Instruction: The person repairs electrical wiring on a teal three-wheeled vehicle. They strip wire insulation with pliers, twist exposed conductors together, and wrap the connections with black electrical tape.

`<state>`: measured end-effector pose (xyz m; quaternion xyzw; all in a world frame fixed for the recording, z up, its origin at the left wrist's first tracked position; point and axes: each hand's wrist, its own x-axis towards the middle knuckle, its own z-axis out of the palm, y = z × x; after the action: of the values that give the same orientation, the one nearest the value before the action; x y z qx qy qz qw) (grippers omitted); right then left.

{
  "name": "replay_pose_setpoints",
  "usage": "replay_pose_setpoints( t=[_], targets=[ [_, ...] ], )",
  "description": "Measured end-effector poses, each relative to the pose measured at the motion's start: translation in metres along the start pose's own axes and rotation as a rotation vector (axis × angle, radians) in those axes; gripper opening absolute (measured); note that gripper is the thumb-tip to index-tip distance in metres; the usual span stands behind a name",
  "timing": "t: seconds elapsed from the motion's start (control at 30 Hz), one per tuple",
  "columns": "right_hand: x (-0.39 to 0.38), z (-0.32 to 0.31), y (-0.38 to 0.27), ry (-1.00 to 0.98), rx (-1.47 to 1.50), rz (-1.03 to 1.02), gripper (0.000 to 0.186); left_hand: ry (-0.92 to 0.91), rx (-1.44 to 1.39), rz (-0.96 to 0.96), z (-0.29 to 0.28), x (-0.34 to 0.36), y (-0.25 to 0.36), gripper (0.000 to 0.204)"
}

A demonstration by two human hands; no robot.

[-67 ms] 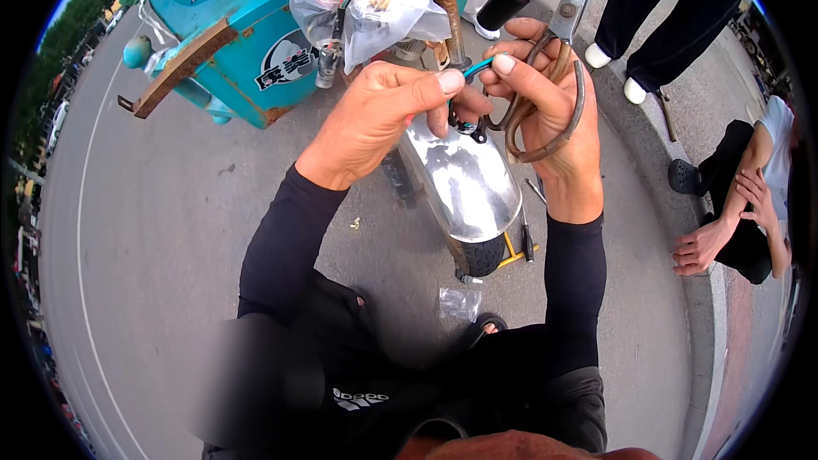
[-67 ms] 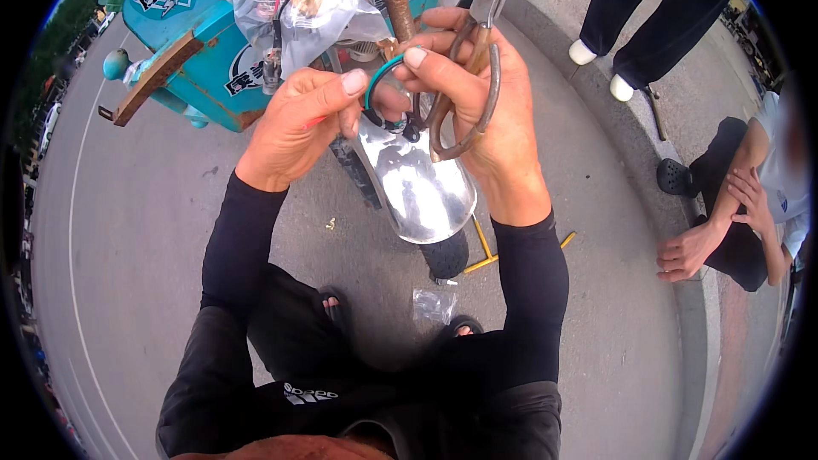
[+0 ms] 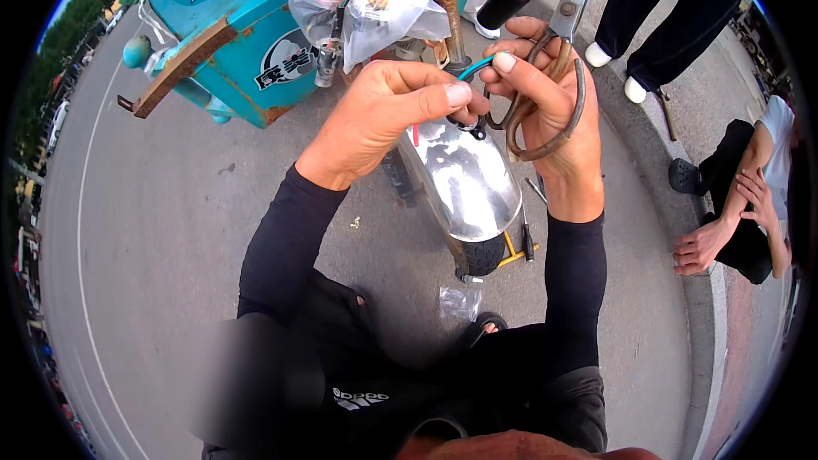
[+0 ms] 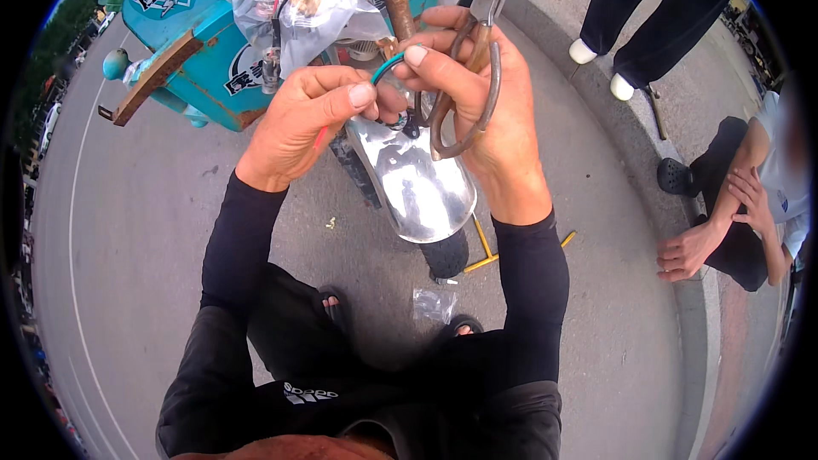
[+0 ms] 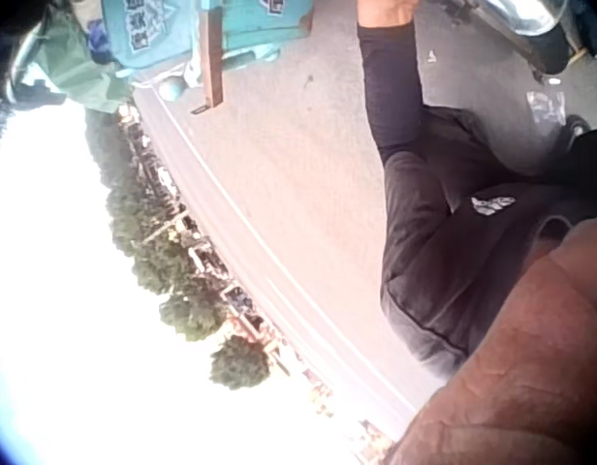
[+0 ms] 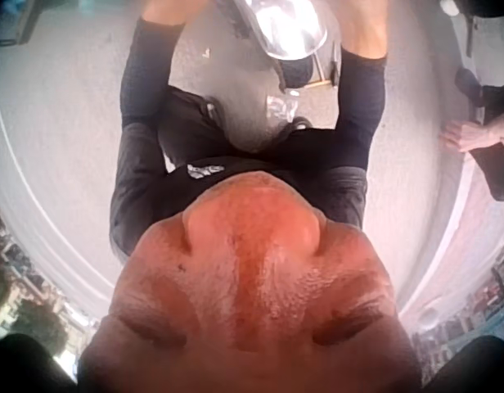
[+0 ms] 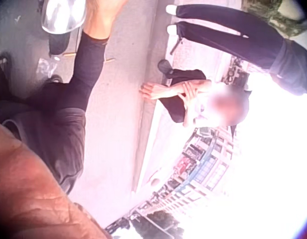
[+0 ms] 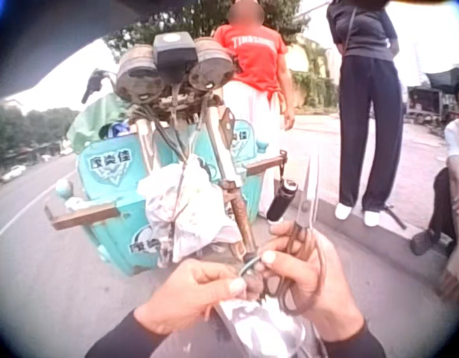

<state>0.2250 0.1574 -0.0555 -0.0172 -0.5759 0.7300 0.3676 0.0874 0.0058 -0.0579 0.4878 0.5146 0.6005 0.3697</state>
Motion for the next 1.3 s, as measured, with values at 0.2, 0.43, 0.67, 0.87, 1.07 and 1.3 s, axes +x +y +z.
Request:
replay_pose_setpoints(
  t=[0.2,0.43,0.67,0.87,1.07,1.3],
  targets=[
    [0.002,-0.006,-0.002,-0.019,-0.061,-0.049,0.042,-0.042,-0.162,0.118,0.009,0.001,-0.006,0.032],
    [-0.004,-0.003,-0.002,-0.114,-0.159,-0.135,0.038,0.114,0.115,0.168,0.022,0.005,-0.009,0.021],
    [-0.008,0.011,0.001,-0.022,-0.216,-0.171,0.036,0.238,0.465,0.288,0.024,-0.002,-0.006,0.02],
    [-0.011,0.009,-0.001,-0.004,-0.201,-0.103,0.036,0.187,0.162,0.304,0.021,-0.004,-0.009,0.018],
    [-0.014,-0.006,0.001,-0.078,-0.588,-0.245,0.049,0.282,0.251,0.315,0.014,-0.003,-0.002,0.02],
    [-0.031,-0.004,-0.005,-0.116,-1.114,-0.287,0.058,0.372,0.101,0.295,0.006,-0.009,0.017,0.019]
  ],
)
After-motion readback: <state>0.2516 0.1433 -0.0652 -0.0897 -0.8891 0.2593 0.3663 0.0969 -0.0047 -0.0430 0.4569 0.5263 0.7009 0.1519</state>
